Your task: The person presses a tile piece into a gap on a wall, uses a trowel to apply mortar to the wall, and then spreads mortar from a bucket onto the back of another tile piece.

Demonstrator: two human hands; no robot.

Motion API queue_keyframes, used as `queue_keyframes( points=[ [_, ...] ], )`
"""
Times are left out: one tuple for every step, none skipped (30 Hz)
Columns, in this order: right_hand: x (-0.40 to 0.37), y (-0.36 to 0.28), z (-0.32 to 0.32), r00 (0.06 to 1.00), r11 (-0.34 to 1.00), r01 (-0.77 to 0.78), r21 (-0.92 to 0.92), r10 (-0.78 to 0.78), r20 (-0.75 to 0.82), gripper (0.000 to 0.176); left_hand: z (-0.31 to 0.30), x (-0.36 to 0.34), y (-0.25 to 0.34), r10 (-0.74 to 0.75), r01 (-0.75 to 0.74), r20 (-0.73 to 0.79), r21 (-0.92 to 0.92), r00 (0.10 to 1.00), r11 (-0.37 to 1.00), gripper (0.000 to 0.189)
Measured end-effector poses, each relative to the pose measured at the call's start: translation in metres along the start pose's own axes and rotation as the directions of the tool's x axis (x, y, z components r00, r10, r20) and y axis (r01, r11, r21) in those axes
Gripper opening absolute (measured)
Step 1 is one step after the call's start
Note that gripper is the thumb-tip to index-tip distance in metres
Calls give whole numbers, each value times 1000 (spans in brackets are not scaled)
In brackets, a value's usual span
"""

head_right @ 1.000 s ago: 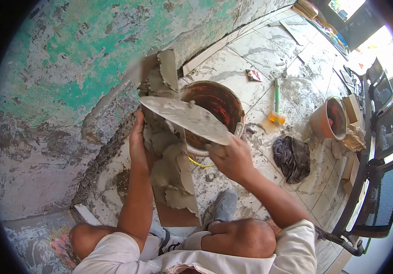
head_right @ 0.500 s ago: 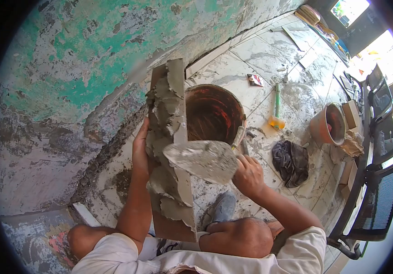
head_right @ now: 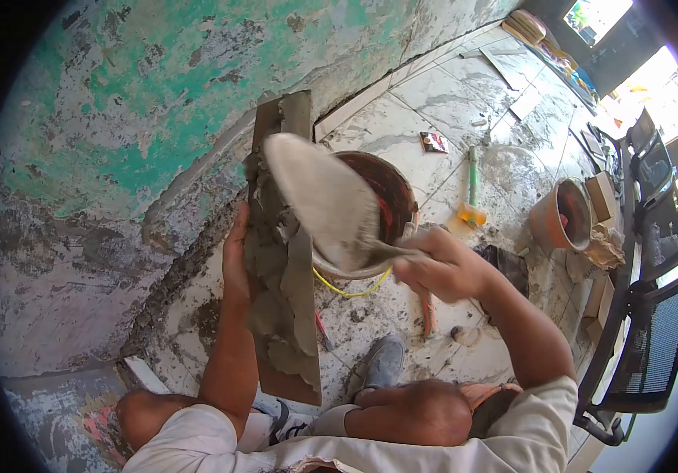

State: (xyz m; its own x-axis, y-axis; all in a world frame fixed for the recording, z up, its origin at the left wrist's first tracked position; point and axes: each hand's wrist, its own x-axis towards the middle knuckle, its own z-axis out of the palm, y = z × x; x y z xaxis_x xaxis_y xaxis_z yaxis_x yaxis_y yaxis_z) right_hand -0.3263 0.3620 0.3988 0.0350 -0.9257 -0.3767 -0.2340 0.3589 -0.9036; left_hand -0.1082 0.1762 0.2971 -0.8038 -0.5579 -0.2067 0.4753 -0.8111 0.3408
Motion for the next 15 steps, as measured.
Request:
queue_keyframes(
  points=[
    [16,-2,-1,1000,1000,3,3,-3,-3,42,9,-4,-2,32,-22,-86,114,996,993,45],
    [31,-3,0,999,996,-12,-89,15,37,48,15,-7,-4,76,-35,-172,231,982,972,45],
    [41,-4,0,996,983,-20,-181,34,77,53,18,-8,-5,91,-25,-220,283,971,959,47],
    [46,-6,-2,996,985,-14,-174,29,83,53,25,-11,-4,95,-26,-227,289,969,957,47],
    [47,-10,-4,993,959,-38,-281,68,99,53,35,-16,-2,96,-11,-273,298,957,955,49],
    [48,-16,-6,988,921,-59,-386,110,111,53,39,-18,-1,96,6,-319,303,943,953,51],
    [44,-26,-6,974,864,-144,-482,209,85,53,35,-20,-2,92,12,-328,301,940,954,51],
    [41,-32,-8,973,865,-148,-480,214,86,53,29,-18,-4,68,55,-363,320,929,946,52],
    [36,-35,-11,963,812,-157,-562,253,97,53,22,-18,-7,41,104,-399,336,916,936,53],
    [31,-38,-14,950,750,-161,-642,294,104,54,17,-16,-10,32,112,-403,329,915,938,53],
    [24,-38,-14,925,713,-245,-657,374,61,54,11,-13,-11,-22,120,-338,272,941,955,53],
    [18,-35,-15,921,710,-253,-657,384,60,54,7,-12,-12,-70,131,-270,212,960,968,54],
    [10,-30,-20,905,681,-261,-684,420,72,54,7,-10,-11,-74,132,-270,204,960,970,54],
    [2,-24,-24,887,654,-267,-708,454,86,54,7,-10,-10,-59,115,-257,211,965,971,53],
    [-9,-15,-26,875,654,-316,-687,480,55,49,6,-9,-8,-44,100,-244,219,969,971,52]
  ],
)
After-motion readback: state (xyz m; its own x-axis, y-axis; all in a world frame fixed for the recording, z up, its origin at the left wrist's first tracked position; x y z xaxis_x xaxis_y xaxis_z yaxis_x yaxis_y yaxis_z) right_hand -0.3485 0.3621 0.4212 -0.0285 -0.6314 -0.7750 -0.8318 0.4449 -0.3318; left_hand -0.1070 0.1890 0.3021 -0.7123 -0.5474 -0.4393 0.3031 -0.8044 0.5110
